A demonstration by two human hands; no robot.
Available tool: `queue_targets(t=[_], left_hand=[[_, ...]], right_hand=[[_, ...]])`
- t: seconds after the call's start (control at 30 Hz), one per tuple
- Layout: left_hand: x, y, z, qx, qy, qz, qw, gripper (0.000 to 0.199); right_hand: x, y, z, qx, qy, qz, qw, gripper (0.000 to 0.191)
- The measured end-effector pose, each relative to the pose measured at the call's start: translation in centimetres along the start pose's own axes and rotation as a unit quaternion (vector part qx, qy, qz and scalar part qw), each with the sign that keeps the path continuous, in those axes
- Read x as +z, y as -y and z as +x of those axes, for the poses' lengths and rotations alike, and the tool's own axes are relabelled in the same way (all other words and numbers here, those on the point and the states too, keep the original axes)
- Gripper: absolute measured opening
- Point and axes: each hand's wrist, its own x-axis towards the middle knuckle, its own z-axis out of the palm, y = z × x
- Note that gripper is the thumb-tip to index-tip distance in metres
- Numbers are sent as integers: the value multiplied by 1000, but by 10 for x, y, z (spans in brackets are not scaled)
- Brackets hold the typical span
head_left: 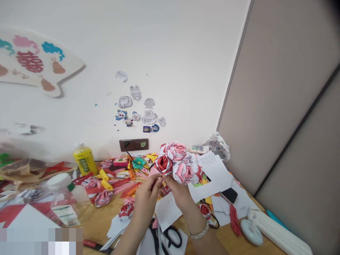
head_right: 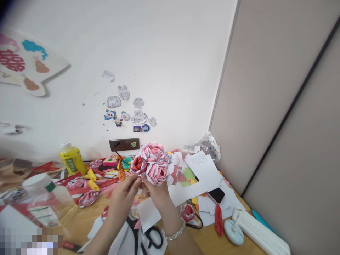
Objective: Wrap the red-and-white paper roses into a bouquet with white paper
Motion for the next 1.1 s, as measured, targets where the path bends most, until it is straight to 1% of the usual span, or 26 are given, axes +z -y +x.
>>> queue_targets(t=[0.07,0.13,0.2,0.27,0.33,0.4,0.47,0.53,0.57,0.63,0.73,0.83,0.9,0.97,1.1], left_hand=[[6,5,-3,60,-49,69,995,23],[12,14,-6,146,-86,141,975,23],[17,22,-10,233,-128,199,943,22],[18,26,-12,303,-178,243,904,22],[16,24,-13,346,-212,280,870,26],[14,19,-13,352,-226,312,853,27],[13,14,-13,341,-231,325,852,23],[13,11,-12,319,-234,313,864,19],[13,11,-11,299,-231,297,877,20],[13,11,-11,237,-216,248,914,23],[12,9,-11,130,-170,145,966,24],[10,4,-9,40,-115,35,992,23],[9,-1,-8,-9,-84,-38,996,23],[8,-5,-7,-42,-54,-112,991,24],[6,-11,-5,-102,13,-241,965,28]], right_hand=[[3,2,0,20,-27,26,999,32],[5,4,0,34,-26,63,997,29],[8,7,0,38,-7,90,995,34],[11,9,-1,35,0,100,994,35],[14,10,-2,30,0,95,995,33],[16,7,-3,21,-7,87,996,32],[18,2,-3,18,-16,85,996,31],[18,-4,-3,17,-10,89,996,27],[18,-7,-4,17,3,93,996,25],[18,-10,-4,15,32,102,994,21],[16,-11,-4,17,45,112,993,19],[15,-10,-2,14,39,118,992,20],[12,-10,0,15,45,128,991,19],[9,-12,2,22,62,143,988,20],[-1,-16,8,37,103,159,981,25]])
